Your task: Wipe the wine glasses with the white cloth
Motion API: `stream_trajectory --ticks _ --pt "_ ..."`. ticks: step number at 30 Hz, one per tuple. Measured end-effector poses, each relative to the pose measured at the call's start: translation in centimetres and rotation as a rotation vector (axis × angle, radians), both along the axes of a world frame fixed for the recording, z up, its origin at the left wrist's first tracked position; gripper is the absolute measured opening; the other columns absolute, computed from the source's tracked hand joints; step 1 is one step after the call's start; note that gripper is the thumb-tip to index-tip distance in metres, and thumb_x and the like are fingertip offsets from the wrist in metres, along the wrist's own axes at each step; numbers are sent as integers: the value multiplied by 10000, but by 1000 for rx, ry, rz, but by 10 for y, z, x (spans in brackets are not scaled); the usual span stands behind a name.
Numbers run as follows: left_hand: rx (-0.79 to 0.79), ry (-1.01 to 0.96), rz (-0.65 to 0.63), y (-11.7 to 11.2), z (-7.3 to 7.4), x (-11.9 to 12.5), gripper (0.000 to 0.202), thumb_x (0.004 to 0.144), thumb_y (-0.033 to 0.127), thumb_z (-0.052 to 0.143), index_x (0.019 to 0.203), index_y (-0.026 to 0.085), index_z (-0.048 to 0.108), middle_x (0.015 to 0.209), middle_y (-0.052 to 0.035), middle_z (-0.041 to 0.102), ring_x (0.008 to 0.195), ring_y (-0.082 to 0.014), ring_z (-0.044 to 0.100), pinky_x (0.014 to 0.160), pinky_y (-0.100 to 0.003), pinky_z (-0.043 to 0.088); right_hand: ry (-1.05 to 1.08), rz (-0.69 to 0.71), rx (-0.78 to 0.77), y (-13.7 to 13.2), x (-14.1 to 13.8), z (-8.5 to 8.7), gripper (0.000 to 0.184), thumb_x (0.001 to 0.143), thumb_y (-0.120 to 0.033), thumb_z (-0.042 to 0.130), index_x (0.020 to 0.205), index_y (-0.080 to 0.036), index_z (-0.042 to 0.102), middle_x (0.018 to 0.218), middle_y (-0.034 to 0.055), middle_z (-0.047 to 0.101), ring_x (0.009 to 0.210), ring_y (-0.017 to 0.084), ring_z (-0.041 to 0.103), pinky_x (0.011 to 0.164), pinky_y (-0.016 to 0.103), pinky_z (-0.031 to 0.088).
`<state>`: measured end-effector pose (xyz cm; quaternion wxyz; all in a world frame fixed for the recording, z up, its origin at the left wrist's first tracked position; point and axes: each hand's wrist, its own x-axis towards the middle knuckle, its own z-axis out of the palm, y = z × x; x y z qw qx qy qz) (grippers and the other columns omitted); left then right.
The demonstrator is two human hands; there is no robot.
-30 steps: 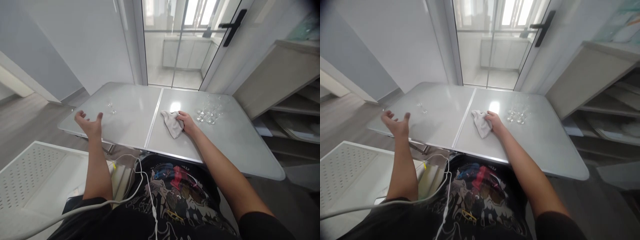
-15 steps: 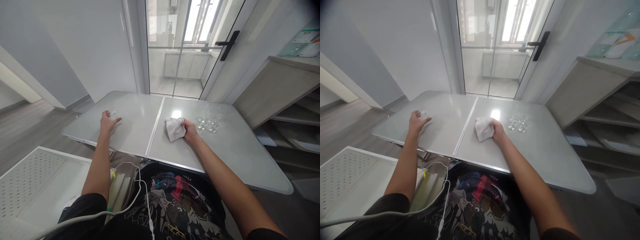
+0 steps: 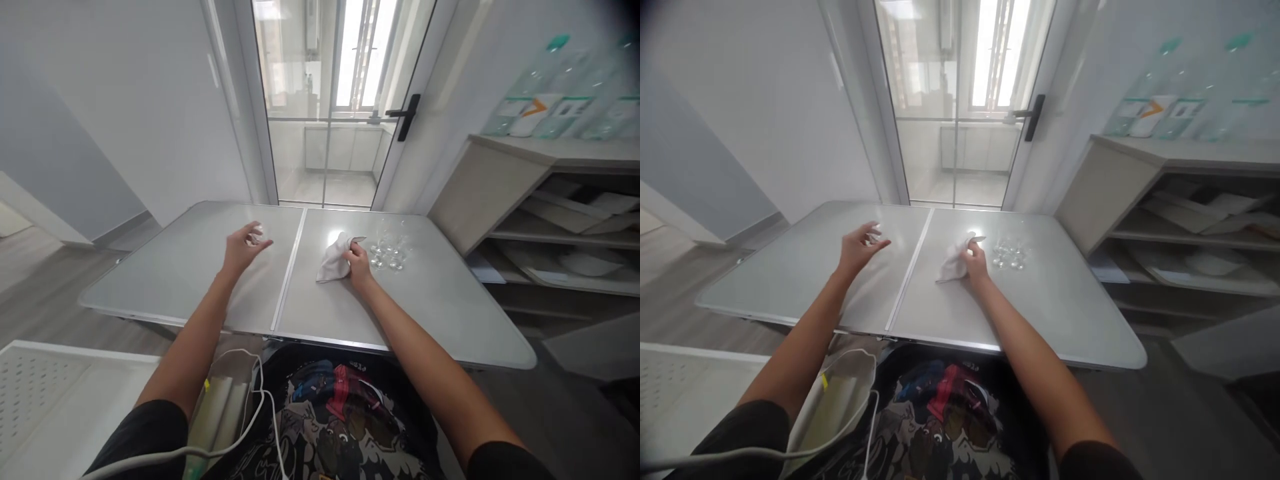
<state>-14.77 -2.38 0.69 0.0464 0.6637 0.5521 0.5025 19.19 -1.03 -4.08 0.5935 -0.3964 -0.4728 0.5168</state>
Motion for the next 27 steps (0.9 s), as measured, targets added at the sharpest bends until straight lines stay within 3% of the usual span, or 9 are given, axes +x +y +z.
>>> stream_trajectory --ticks 4,8,12,17,19,22,25,27 --pt "-45 179 -137 4 -13 69 646 702 564 864 1245 244 722 955 -32 774 613 -133 625 654 -268 503 -188 -80 270 -6 4 8 157 657 -269 576 786 -217 649 920 34 593 932 238 522 792 307 439" --pt "-105 380 -156 -3 -29 98 597 754 567 833 1274 303 708 992 -9 777 656 -152 670 605 -271 460 -435 43 427 -15 4 13 112 703 -247 549 800 -205 587 776 4 534 789 196 475 762 313 407" --pt "-31 559 -145 -9 -37 102 569 842 558 764 1339 297 676 1095 -64 778 821 -210 732 641 -289 469 -519 286 472 -24 -2 16 190 761 -232 586 926 -225 492 741 -41 498 680 150 427 687 283 363" --pt "144 680 -257 -15 -43 101 480 967 500 631 1389 272 636 1219 -115 757 1007 -243 743 746 -311 499 -250 527 254 -33 -9 19 458 887 -372 613 1274 -266 392 725 -67 506 614 146 459 627 256 372" --pt "170 685 -264 -16 -44 99 521 957 553 623 1388 260 633 1173 -121 772 976 -243 750 740 -314 494 -188 542 219 -34 -11 19 587 906 -420 620 1407 -272 351 787 -44 558 693 164 537 676 265 418" --pt "149 676 -242 -14 -47 94 622 891 665 650 1339 234 667 912 -101 797 765 -223 741 652 -304 448 -193 550 241 -32 -13 18 672 947 -468 585 1516 -256 298 866 -10 616 782 188 597 757 302 469" --pt "132 648 -193 -12 -52 91 683 843 721 664 1313 226 689 676 -46 740 600 -196 680 578 -286 375 -325 484 357 -31 -11 19 569 980 -492 537 1477 -243 415 927 24 652 839 212 602 828 353 484" --pt "138 621 -182 -12 -55 91 712 821 737 677 1327 235 685 630 -24 717 570 -185 659 563 -277 348 -453 402 454 -31 -9 22 460 988 -478 526 1391 -257 541 1021 51 677 926 233 599 896 380 472"
